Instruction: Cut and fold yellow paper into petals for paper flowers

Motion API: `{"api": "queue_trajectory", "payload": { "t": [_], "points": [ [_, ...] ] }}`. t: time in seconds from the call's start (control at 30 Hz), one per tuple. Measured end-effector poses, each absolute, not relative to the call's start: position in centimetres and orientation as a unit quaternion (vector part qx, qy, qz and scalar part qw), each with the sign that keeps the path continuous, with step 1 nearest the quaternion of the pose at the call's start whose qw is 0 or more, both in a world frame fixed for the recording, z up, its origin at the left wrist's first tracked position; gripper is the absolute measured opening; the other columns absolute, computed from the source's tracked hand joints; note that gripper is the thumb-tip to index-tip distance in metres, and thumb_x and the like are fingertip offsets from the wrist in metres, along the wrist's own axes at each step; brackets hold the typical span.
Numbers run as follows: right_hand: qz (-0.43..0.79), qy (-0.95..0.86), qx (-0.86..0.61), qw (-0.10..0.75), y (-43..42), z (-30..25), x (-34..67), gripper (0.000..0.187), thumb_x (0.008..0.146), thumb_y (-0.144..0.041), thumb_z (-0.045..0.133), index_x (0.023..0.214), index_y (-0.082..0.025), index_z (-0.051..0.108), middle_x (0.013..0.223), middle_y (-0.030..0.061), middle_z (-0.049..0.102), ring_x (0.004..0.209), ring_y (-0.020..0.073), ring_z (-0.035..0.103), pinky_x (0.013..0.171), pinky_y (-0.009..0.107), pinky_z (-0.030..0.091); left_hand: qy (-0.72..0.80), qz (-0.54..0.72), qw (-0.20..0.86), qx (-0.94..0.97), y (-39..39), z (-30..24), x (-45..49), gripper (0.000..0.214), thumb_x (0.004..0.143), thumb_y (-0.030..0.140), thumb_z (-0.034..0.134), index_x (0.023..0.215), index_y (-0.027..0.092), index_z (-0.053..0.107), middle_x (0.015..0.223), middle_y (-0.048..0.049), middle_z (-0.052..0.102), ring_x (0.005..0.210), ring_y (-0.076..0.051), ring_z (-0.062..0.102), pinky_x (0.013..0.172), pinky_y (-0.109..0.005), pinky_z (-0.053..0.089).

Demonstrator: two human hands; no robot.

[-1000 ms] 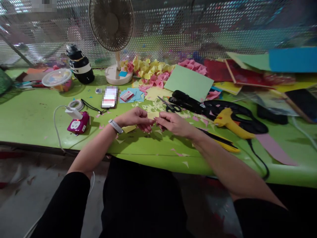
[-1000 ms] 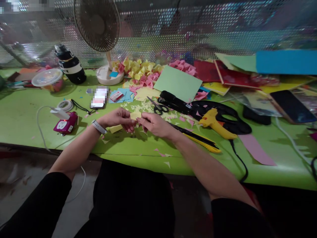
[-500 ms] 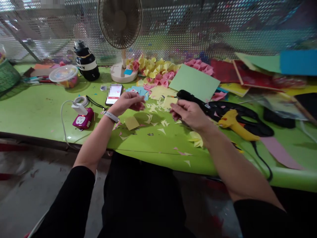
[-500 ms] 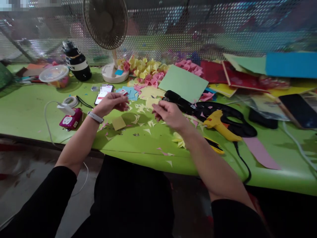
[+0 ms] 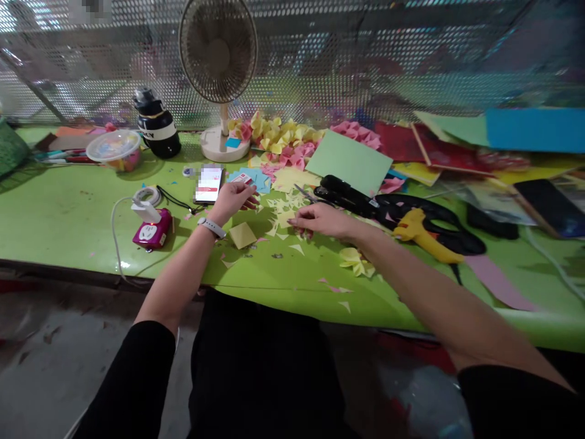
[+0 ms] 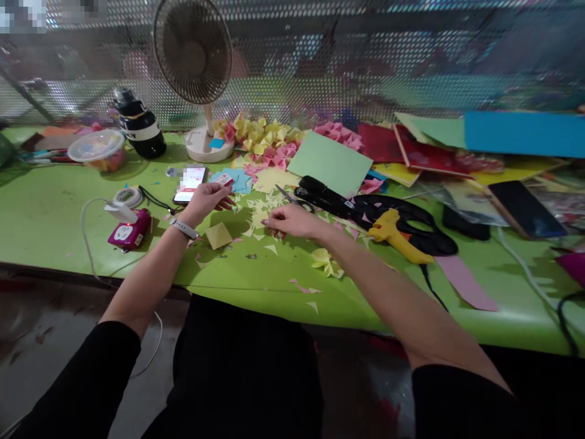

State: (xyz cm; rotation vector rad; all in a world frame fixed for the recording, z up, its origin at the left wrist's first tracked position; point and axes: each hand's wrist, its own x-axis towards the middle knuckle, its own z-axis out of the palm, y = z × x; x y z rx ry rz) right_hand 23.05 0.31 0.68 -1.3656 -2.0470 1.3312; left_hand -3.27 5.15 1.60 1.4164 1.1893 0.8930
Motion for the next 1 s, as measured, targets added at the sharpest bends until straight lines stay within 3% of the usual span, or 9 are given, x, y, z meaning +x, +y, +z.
{"api": "queue_trajectory", "payload": {
  "t": [0.1,0.17,0.23,0.33,0.5,0.6,0.73,1.0],
  "points": [
    [0.410,-0.737,-0.524,0.122,2.0,1.9,22.3,0.040,0.088,-0.058,0.066,0.075,-0.020,0.067,0.072,0.0068,0.072,0.055,0.0164,0.063,0.056,0.034,0.051,0.494,0.364,0.516,0.597,5.0,1.5,-3.1,0.030,0.093,0.039,0.066,0.083,0.011,0.068,0.080,-0.0114,0.076,0.061,-0.010,0.071,0.057,-0.022,0.049],
    [0.264,-0.758,-0.586,0.112,3.7,2.6,21.8,0.032,0.092,-0.048,0.064,0.079,-0.019,0.068,0.074,0.0082,0.072,0.059,0.0191,0.063,0.058,0.035,0.048,0.492,0.362,0.517,0.600,4.9,1.6,-3.0,0.030,0.093,0.039,0.065,0.082,0.011,0.067,0.079,-0.0112,0.076,0.060,-0.010,0.070,0.056,-0.021,0.049],
    [0.105,-0.773,-0.616,0.108,5.7,3.0,21.3,0.021,0.094,-0.036,0.060,0.087,-0.018,0.070,0.087,0.0118,0.074,0.071,0.0237,0.066,0.060,0.035,0.045,0.491,0.361,0.516,0.603,4.8,1.7,-2.9,0.030,0.093,0.039,0.066,0.081,0.011,0.066,0.079,-0.0112,0.077,0.060,-0.010,0.070,0.056,-0.020,0.049],
    [-0.008,-0.807,-0.589,0.050,8.1,3.0,20.3,0.016,0.090,-0.024,0.060,0.100,-0.018,0.071,0.111,0.0147,0.073,0.091,0.0283,0.067,0.061,0.034,0.044,0.494,0.357,0.517,0.601,4.7,1.8,-2.9,0.028,0.093,0.036,0.065,0.081,0.011,0.067,0.081,-0.0123,0.077,0.061,-0.010,0.070,0.057,-0.021,0.051],
    [-0.060,-0.844,-0.532,-0.033,9.6,2.3,18.8,0.021,0.086,-0.021,0.061,0.105,-0.019,0.071,0.116,0.0143,0.071,0.096,0.0269,0.065,0.063,0.032,0.047,0.500,0.360,0.517,0.594,4.6,1.9,-2.9,0.026,0.094,0.032,0.064,0.080,0.010,0.067,0.079,-0.0130,0.076,0.060,-0.011,0.070,0.058,-0.023,0.052],
    [-0.090,-0.839,-0.531,-0.073,9.8,2.0,18.4,0.028,0.086,-0.025,0.059,0.110,-0.015,0.069,0.114,0.0160,0.071,0.095,0.0273,0.064,0.067,0.033,0.049,0.501,0.355,0.517,0.596,4.4,2.0,-2.7,0.025,0.096,0.029,0.062,0.079,0.010,0.066,0.080,-0.0128,0.076,0.061,-0.011,0.070,0.061,-0.024,0.054],
    [-0.097,-0.836,-0.524,-0.131,9.9,1.8,18.0,0.031,0.089,-0.016,0.051,0.113,-0.009,0.070,0.108,0.0207,0.072,0.092,0.0278,0.067,0.071,0.034,0.049,0.505,0.347,0.516,0.598,4.2,2.1,-2.4,0.025,0.097,0.026,0.060,0.079,0.010,0.065,0.081,-0.0128,0.076,0.062,-0.011,0.070,0.063,-0.025,0.056],
    [-0.087,-0.822,-0.557,-0.078,10.4,1.0,19.0,0.033,0.093,-0.020,0.047,0.115,-0.006,0.066,0.114,0.0232,0.069,0.097,0.0307,0.067,0.073,0.035,0.046,0.497,0.346,0.521,0.601,4.2,1.9,-2.4,0.026,0.096,0.029,0.062,0.077,0.011,0.066,0.079,-0.0129,0.076,0.061,-0.010,0.069,0.066,-0.026,0.056]
  ]
}}
